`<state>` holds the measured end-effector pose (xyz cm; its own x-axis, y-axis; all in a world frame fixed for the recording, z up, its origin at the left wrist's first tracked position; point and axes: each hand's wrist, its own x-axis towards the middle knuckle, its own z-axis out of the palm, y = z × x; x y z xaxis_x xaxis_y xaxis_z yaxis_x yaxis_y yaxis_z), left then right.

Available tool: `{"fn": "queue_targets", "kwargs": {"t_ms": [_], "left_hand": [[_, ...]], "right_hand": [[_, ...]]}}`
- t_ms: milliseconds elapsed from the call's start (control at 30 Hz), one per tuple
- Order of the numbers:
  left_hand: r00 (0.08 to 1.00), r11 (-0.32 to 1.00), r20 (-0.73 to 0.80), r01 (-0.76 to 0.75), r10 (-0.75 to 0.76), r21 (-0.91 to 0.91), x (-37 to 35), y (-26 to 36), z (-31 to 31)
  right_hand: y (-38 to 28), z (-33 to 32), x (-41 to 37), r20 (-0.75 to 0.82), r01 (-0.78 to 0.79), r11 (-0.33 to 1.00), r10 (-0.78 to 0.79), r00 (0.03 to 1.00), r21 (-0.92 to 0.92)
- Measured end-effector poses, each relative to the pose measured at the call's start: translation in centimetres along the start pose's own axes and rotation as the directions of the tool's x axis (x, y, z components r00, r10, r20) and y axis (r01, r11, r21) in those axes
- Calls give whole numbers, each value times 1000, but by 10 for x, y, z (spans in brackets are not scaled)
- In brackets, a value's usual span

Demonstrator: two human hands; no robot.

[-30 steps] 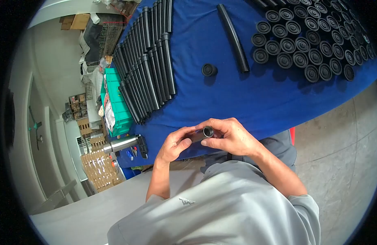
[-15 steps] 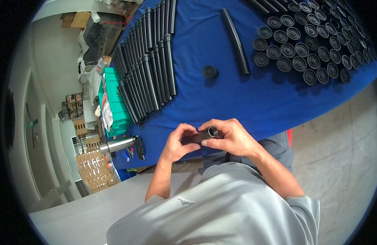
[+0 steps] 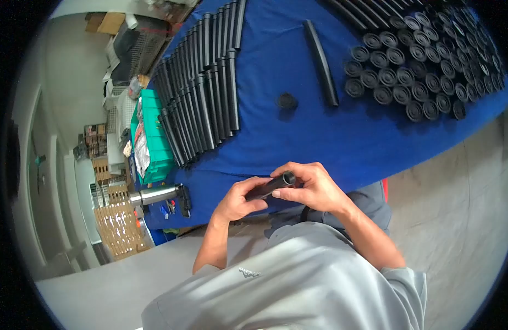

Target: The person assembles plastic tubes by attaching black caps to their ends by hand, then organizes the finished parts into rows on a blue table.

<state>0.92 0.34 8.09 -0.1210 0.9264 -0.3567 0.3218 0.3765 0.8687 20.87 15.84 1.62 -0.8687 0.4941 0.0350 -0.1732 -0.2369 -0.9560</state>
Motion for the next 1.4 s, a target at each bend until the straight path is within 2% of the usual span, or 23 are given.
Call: {"fn": "queue_targets", "kwargs": {"t_ms": [100,133,167,200,233,267,300,333,433,467,567,600,700,767,800,900,967,1000,1100,1133,1233,1333,1400], "left_hand": [[986,989,86,139,-143,55,-3,-8,-5],[992,972,70,120,-108,-201,-6,-11,0],[987,835,43,154,-155,-529,-11,-9,7],[997,682,-64,-24,-32,-731,-5,-3,19],[979,461,-197,-201,58,-864,-2,-1,32],[961,409,-276,-266,36,-873,-2,-2,37],[950,348,-288,-312,121,-884,3,-9,39],[964,344,-258,-262,58,-902,-2,-18,40],[975,291,-177,-131,-138,-948,-11,-28,48],[969,264,-150,-94,-198,-960,-12,-30,49],[978,204,-29,14,-207,-979,-17,-51,51],[972,247,-1,58,-234,-967,-18,-52,50],[977,252,67,118,-203,-960,-23,-50,47],[987,136,22,44,-158,-990,-22,-43,57],[990,76,-2,9,-142,-997,-22,-41,62],[972,-58,-51,-66,-231,-996,-26,-56,72],[986,-52,34,25,-162,-998,-33,-55,73],[989,-49,82,76,-124,-996,-34,-53,72],[994,-76,74,68,-82,-995,-32,-45,72],[996,-104,76,71,-50,-992,-31,-51,72],[981,-4,53,53,-187,-999,-24,-39,75],[981,35,45,52,-188,-998,-12,-30,74],[982,9,66,69,-175,-998,-6,-25,75]], "right_hand": [[-3,4,2,7,44,999,-44,999,-8],[-10,0,4,75,44,991,-34,997,-127],[-3,4,4,68,93,987,-84,994,-134],[-5,6,8,84,108,986,-97,992,-129],[-6,7,7,100,111,986,-99,990,-122],[-3,5,6,138,100,991,-86,987,-94],[-1,2,8,171,99,992,-86,982,-73],[-2,4,6,136,138,986,-124,983,-96],[-8,1,3,125,27,995,-15,992,-96],[-12,5,2,77,11,998,-6,997,-65],[4,7,0,47,16,999,-15,999,-28],[3,6,0,38,10,999,-8,999,-40],[0,6,-1,18,-42,998,42,999,-42],[-2,7,0,13,-109,994,109,994,-1],[-3,6,0,27,-82,996,83,996,-39],[-5,3,3,71,12,995,-6,997,-96],[-7,5,4,62,65,996,-61,996,-64],[-19,2,4,102,22,996,-14,995,-85],[-9,1,3,88,105,994,-102,991,-35],[-4,3,0,77,49,998,-51,996,34],[-1,1,1,67,61,997,-57,996,-57],[1,3,2,-7,93,995,-94,996,-32],[0,2,1,24,71,996,-69,997,-57]]}}
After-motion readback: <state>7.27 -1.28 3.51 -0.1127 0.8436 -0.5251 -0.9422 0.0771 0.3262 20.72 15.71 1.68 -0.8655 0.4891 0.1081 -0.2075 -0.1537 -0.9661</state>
